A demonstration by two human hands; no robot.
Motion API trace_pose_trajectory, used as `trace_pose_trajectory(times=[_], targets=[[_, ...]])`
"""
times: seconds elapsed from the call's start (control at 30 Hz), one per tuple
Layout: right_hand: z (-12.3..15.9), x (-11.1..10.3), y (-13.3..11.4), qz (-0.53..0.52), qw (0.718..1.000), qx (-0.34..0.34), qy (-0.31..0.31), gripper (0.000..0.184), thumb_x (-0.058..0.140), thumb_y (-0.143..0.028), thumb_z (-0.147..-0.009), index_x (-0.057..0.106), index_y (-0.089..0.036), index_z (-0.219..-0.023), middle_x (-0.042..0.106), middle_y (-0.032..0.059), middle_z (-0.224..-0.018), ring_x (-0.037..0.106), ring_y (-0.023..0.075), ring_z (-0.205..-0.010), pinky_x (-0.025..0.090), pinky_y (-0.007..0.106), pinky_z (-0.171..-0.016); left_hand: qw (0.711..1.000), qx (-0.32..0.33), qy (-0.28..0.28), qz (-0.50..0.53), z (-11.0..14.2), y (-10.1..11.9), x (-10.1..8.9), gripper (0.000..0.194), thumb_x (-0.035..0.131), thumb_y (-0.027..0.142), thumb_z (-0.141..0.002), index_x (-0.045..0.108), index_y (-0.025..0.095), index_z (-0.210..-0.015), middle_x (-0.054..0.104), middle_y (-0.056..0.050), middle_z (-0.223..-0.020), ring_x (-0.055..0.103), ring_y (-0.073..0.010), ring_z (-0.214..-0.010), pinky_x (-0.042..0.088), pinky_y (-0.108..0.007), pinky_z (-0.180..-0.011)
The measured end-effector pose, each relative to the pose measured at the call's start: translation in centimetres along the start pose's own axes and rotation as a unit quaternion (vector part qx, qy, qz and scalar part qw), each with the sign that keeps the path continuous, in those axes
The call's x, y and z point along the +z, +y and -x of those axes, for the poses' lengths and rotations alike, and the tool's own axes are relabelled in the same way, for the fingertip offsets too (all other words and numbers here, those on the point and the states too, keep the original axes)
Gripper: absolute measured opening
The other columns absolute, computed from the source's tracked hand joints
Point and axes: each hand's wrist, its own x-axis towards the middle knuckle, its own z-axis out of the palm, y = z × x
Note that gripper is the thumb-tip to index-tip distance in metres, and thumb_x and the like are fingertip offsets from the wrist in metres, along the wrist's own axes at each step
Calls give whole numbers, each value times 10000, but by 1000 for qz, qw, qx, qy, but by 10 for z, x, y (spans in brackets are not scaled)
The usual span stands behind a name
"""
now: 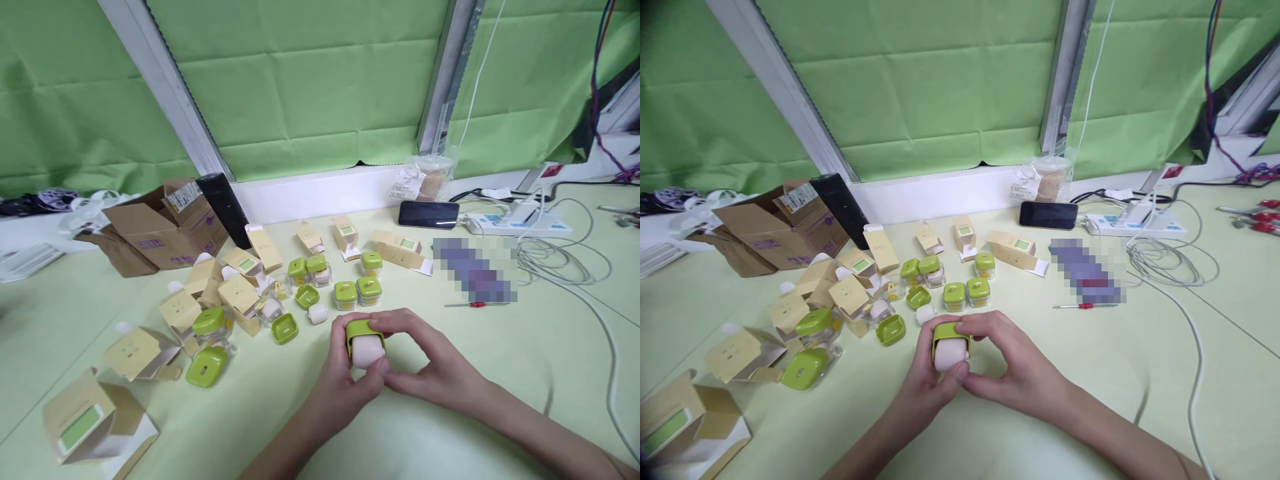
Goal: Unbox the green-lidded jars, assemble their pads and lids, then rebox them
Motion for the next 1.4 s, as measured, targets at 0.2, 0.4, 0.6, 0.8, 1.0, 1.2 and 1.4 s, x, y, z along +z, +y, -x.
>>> trace_pose_trajectory(times=[0.2,0.4,0.6,0.8,1.0,1.2,1.4], targets=[[0,-5,6,29,998,-62,6,357,610,-241,-858,503,-254,-1199,654,88,-1121,607,223,-1060,528,384,-865,999,0,-41,15,3,-2,-2,412,527,361,-887,307,247,-1216,493,-36,-1056,491,-143,-859,410,-272,-785],[0,-6,4,35,996,-85,2,336,544,-165,-887,504,-246,-1210,670,90,-1085,623,217,-1027,541,377,-828,999,-15,-39,16,6,1,-1,391,522,354,-893,298,250,-1196,473,-5,-922,472,-121,-781,395,-242,-726],[-3,-7,-3,25,999,-29,-4,400,602,-179,-825,477,-250,-1198,646,79,-1089,625,213,-996,543,359,-832,998,-15,-12,67,2,6,3,425,565,436,-847,357,233,-1156,504,-22,-948,495,-139,-815,412,-249,-733],[-4,-8,0,22,999,-38,-26,363,577,-95,-809,490,-258,-1123,666,46,-1008,626,195,-975,533,349,-831,991,-78,26,104,-1,8,5,375,476,477,-881,334,244,-1140,509,27,-782,503,-111,-636,451,-269,-657],[-1,-10,3,-30,998,49,13,393,607,-93,-762,513,-250,-1109,644,56,-1026,647,191,-898,574,327,-784,998,19,46,-23,-2,1,-1,400,698,334,-758,481,256,-1085,506,-49,-1098,538,-176,-909,463,-274,-744],[-3,-12,6,-105,990,89,5,479,627,-88,-746,487,-254,-1173,605,57,-1049,641,188,-898,570,360,-830,998,41,22,53,-4,-2,1,282,613,266,-834,524,300,-1099,490,-28,-1136,515,-165,-972,471,-275,-812],[-7,-8,2,-16,999,28,16,463,623,-124,-746,525,-251,-1180,593,76,-1073,615,216,-960,583,354,-779,993,13,30,110,-5,5,4,197,641,311,-804,514,237,-935,505,-11,-968,512,-150,-850,471,-289,-765]])
